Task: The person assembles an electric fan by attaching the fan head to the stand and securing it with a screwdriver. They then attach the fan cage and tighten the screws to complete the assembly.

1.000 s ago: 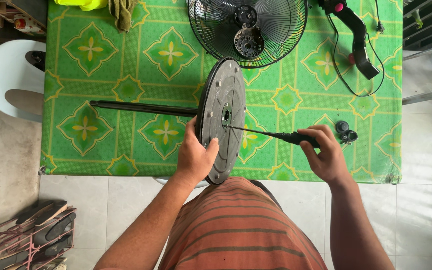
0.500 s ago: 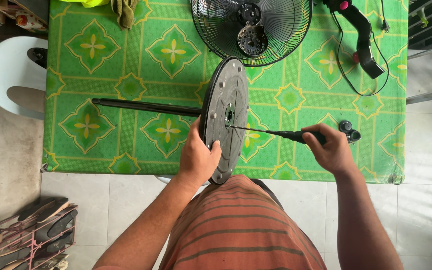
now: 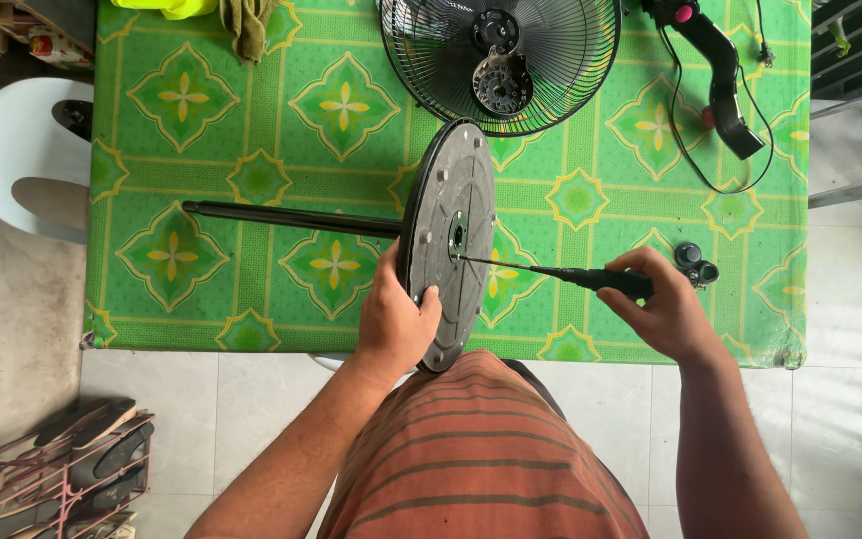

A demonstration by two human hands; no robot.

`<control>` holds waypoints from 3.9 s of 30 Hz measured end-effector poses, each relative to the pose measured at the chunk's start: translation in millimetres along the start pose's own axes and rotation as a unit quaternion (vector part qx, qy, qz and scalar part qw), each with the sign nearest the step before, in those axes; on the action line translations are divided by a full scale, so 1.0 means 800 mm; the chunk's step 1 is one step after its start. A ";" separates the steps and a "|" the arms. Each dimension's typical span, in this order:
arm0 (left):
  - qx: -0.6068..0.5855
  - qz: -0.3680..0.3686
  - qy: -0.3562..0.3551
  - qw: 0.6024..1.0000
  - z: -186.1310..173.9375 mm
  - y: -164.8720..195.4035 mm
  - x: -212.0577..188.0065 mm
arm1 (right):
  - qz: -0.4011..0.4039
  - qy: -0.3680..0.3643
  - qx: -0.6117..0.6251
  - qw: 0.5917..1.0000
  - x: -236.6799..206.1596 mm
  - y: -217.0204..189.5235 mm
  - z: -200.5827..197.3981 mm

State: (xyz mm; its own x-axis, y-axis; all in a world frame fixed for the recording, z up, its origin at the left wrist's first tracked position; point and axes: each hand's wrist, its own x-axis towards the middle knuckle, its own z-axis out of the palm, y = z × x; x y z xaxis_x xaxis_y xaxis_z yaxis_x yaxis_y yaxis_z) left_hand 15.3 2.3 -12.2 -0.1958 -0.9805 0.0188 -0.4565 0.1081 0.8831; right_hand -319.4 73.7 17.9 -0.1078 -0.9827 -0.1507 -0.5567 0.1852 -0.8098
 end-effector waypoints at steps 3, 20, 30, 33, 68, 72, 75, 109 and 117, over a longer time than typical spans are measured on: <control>-0.004 0.010 0.007 1.000 0.000 0.002 0.002 | -0.135 0.037 -0.032 0.990 -0.003 0.004 0.004; 0.009 0.006 0.005 1.000 -0.003 0.006 0.005 | -0.004 0.018 0.056 0.998 -0.001 0.025 0.009; 0.017 -0.047 0.013 0.999 -0.003 0.003 0.006 | -0.055 0.039 0.038 0.997 -0.003 0.026 0.019; 0.017 -0.083 0.038 0.996 0.001 0.007 0.006 | -0.041 0.036 0.023 0.998 -0.013 0.040 0.026; 0.122 -0.114 0.195 0.967 -0.010 0.003 0.004 | 0.139 0.245 -0.108 0.953 -0.045 0.329 -0.001; 0.114 -0.107 0.193 0.969 -0.012 0.005 0.001 | 0.144 0.279 -0.110 0.943 -0.048 0.351 -0.028; 0.119 -0.117 0.196 0.966 -0.011 0.005 0.001 | 0.138 0.259 -0.135 0.946 -0.045 0.348 -0.038; -0.018 -0.135 0.124 0.983 0.018 0.014 0.005 | -0.044 -0.039 0.268 0.962 0.141 0.064 0.223; -0.027 -0.080 0.080 0.993 0.011 0.023 0.002 | -0.009 -0.009 0.302 0.953 0.140 0.056 0.237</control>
State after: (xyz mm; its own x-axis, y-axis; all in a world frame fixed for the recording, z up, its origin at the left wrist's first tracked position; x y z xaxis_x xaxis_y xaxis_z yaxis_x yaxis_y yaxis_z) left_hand -1.2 4.3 0.0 0.0178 -0.9985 -0.0525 -0.4228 -0.0551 0.9045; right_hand -199.9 -28.8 -142.9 -0.0854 -0.9866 -0.1390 0.0191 0.1379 -0.9903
